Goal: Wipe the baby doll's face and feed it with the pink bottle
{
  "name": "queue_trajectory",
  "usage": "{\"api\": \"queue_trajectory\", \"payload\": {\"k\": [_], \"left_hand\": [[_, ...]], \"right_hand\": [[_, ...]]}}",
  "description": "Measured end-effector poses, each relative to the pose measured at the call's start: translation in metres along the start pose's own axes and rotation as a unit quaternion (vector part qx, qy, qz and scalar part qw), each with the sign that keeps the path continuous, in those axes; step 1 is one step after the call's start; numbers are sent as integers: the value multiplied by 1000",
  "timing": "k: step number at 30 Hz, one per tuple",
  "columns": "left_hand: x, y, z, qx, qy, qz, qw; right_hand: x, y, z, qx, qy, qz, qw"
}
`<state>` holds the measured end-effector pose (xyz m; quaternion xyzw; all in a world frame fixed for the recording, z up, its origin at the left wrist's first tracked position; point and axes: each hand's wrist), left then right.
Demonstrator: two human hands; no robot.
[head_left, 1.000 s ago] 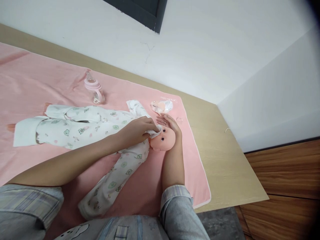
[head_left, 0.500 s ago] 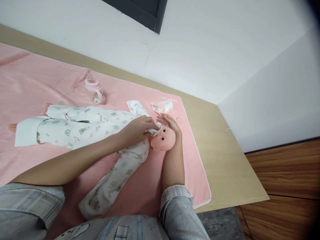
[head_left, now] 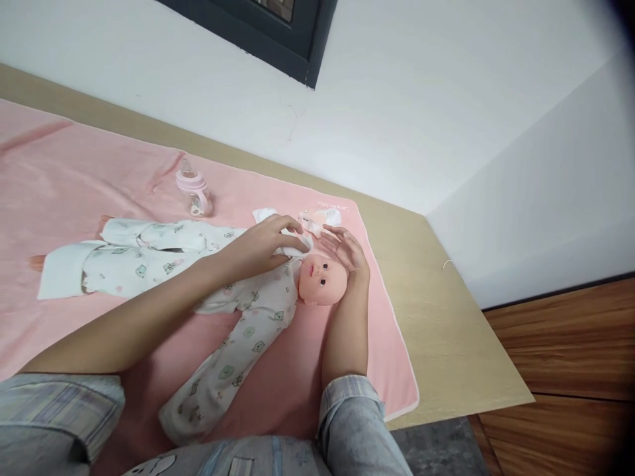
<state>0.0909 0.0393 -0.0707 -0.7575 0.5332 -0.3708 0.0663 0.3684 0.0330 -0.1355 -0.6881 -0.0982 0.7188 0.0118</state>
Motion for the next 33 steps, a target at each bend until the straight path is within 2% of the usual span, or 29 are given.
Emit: {"api": "queue_trajectory", "payload": {"k": [4,8,11,15,21,24,26,29,33], "left_hand": [[-5,1,-20,-26,-37,-30,999],[-6,3,-34,-41,-54,-42,997],[-7,5,-44,-56,-51,-57,996],[-12,8,-56,-53,-30,-69,996],[-13,10,-69,-48,8,-85,995],[-13,12,-73,-50,36,-111,992],[-18,15,-77,-31,42,-129,990],[-29,23,-88,19,27,-148,988],[-40,34,-108,70,14,-164,984]], "right_hand": [[-60,13,19,-75,148,-52,985],[-109,24,64,-164,280,-76,943],[-117,27,94,-140,360,-82,919],[-109,24,112,-75,413,-93,903],[-102,18,120,-72,471,-107,873],[-96,13,122,-81,462,-111,876],[-93,8,119,-72,449,-98,885],[-93,-3,102,-8,436,-41,899],[-94,-23,61,62,452,20,890]]}}
Point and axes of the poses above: each hand's wrist, its own y-axis away from the middle knuckle, its own z-axis out of the palm, x = y × z, and after that the axes turned 14 degrees about y, right-handed
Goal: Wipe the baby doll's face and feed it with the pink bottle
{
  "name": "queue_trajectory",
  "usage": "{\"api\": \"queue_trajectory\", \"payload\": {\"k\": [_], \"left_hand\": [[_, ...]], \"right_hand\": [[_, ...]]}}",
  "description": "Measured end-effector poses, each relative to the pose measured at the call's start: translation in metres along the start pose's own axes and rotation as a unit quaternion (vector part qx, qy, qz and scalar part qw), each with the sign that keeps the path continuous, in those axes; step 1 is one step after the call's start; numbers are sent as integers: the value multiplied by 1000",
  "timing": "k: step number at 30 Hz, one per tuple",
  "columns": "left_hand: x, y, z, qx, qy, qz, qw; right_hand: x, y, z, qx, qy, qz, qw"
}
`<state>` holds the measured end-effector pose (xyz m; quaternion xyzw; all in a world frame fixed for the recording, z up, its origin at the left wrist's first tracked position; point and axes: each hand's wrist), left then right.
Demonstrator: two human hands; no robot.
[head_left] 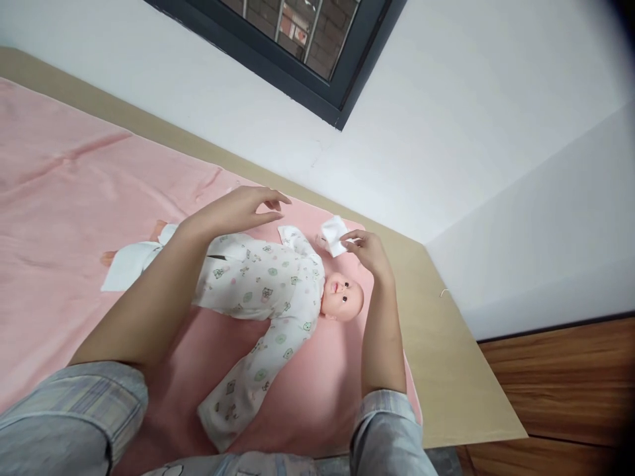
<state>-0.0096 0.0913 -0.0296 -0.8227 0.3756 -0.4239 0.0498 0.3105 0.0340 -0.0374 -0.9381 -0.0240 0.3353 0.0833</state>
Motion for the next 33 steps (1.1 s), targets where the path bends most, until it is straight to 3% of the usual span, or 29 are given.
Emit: {"api": "queue_trajectory", "payload": {"k": [6,15,20,29,33], "left_hand": [[-18,7,-22,58,6,-48,997],[-43,8,-32,70,-5,-86,994],[-50,9,-35,64,-16,-94,993],[-85,8,-31,99,4,-120,988],[-93,7,-25,114,-14,-195,974]], "right_hand": [[45,-34,-12,30,12,90,995],[67,-60,16,-4,-121,78,990],[84,-62,29,-31,-81,126,988],[121,-44,18,148,77,131,977],[134,-22,27,235,139,151,950]]}}
Point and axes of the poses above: each hand's wrist, its own y-axis away from the middle knuckle, its own z-axis out of the palm, x = y × z, and after that the axes turned 14 degrees about y, right-handed
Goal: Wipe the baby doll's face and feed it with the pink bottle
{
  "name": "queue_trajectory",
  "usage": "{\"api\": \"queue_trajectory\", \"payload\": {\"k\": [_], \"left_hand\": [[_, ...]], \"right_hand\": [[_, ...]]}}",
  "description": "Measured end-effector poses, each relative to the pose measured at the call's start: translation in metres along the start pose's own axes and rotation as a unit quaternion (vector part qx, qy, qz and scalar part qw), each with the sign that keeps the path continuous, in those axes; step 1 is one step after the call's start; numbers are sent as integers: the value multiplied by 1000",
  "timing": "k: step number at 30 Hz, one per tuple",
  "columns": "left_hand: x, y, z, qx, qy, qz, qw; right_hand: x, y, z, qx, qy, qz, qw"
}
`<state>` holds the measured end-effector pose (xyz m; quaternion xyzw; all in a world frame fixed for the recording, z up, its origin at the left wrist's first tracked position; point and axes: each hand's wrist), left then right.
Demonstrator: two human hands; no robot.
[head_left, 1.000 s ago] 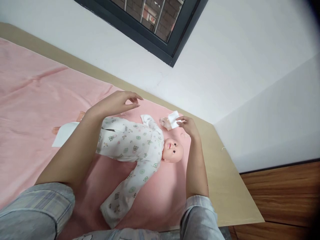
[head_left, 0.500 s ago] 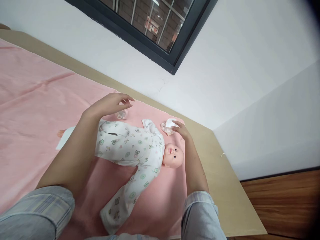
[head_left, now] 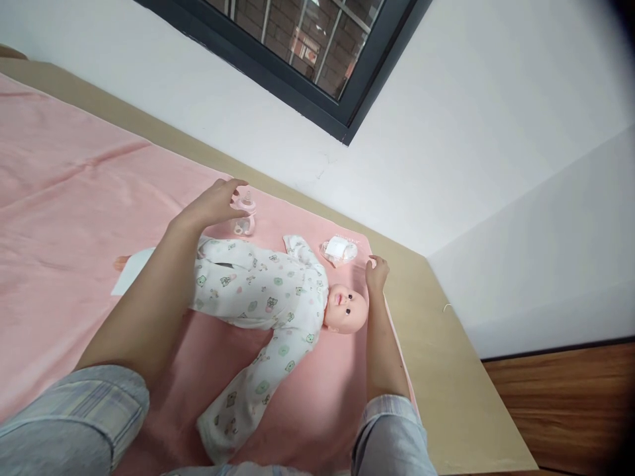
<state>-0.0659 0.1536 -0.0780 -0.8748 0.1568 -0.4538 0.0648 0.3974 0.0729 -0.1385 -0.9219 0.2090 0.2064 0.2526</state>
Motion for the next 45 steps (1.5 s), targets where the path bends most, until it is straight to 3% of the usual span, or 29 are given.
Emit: {"api": "queue_trajectory", "payload": {"k": [3,9,17,29,37,45], "left_hand": [[-4,0,5,8,-14,-66,998],[-10,-5,15,-7,-41,-105,994],[-4,1,22,-17,-74,-57,995],[-7,-1,27,3,-84,-60,995],[-4,-5,30,30,-43,-96,994],[2,-11,34,60,52,-25,997]], "right_hand": [[13,16,12,43,41,41,997],[28,33,37,44,31,95,994],[37,39,39,39,-5,106,994],[42,40,41,41,-17,116,992],[41,41,36,38,-29,120,992],[31,40,28,44,-59,147,986]]}}
Point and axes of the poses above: each hand's wrist, its own y-axis away from the middle knuckle, its own z-axis out of the palm, x = y × z, and after that the axes turned 14 degrees about y, right-handed
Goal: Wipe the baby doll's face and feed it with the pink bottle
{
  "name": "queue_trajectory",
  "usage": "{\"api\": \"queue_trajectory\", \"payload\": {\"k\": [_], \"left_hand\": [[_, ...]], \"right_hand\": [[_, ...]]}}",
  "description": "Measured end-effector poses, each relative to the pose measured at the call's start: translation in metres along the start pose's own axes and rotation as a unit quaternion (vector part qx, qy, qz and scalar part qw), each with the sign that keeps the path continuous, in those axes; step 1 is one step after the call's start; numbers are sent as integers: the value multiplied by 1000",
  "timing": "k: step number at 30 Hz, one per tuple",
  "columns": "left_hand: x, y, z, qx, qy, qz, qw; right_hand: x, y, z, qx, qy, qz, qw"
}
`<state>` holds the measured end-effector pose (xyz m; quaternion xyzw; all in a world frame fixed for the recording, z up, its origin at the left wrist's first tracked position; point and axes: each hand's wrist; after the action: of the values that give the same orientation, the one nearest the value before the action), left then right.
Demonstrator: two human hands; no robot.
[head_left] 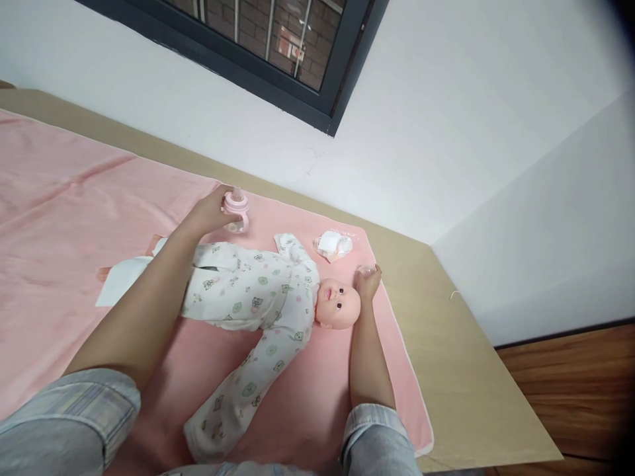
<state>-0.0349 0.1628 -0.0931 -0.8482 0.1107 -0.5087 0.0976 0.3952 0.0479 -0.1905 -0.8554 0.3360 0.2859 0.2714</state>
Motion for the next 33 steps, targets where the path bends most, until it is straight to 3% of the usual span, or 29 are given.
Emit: {"api": "queue_trajectory", "payload": {"k": [3,7,12,15,18,24,33], "left_hand": [[17,6,7,-27,48,42,998],[54,26,24,-46,96,95,990],[97,60,45,-83,55,158,983],[112,78,57,-101,2,190,976],[121,90,66,-110,-35,221,968],[127,100,71,-98,-47,255,961],[134,112,68,-87,-15,247,965]], "right_hand": [[-16,-1,-8,-12,-72,-7,997],[-59,7,-33,-39,-223,-96,969],[-122,53,-72,-115,-351,-229,900],[-146,87,-87,-126,-378,-265,878],[-155,108,-90,-138,-377,-292,868],[-153,115,-80,-137,-302,-326,885],[-155,124,-79,-185,-335,-309,871]]}}
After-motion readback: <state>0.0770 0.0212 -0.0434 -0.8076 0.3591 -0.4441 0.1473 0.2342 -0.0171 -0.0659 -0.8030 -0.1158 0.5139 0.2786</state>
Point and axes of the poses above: each hand's wrist, its own y-axis away from the middle knuckle, its own z-axis out of the palm, x = y × z, and after that the axes turned 14 degrees about y, right-handed
